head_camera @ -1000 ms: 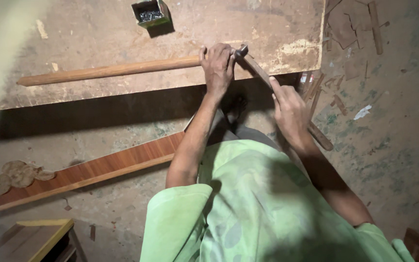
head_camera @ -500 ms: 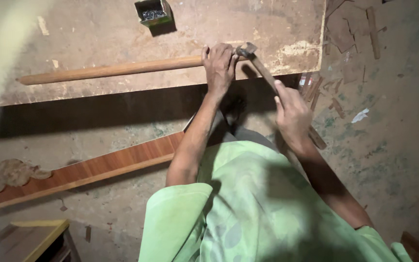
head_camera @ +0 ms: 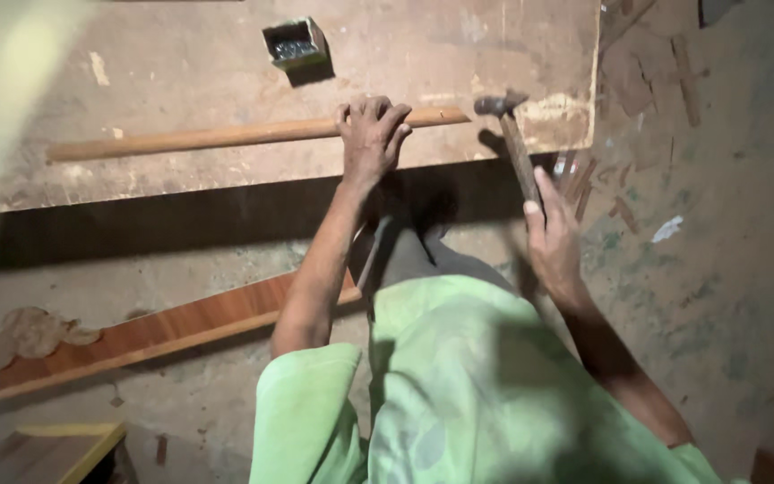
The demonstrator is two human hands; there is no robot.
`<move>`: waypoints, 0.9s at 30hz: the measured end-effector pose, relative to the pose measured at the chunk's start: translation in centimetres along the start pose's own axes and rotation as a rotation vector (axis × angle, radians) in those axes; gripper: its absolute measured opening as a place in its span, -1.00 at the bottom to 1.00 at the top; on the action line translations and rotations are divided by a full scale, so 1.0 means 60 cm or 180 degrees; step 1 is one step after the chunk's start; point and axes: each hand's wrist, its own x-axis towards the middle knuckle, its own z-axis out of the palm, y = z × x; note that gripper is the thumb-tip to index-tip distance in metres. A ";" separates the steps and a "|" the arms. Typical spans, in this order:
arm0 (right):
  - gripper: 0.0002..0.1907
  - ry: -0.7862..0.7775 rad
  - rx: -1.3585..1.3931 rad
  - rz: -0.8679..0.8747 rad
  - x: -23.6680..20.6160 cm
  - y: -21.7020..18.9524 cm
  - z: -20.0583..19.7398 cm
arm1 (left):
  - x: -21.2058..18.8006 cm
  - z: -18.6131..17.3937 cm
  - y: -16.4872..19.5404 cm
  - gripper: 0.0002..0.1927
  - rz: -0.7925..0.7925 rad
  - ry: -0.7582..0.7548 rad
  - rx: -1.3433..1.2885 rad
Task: The person measures and marks a wooden dowel using a pencil, then cuts it with a hand saw. After cutting, the person hammers nails into the dowel using a hammer.
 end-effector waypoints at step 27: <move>-0.54 -0.0105 -0.0422 -0.0712 0.065 -0.053 -0.012 | 0.019 -0.002 -0.019 -0.71 -0.0210 -0.0121 -0.0177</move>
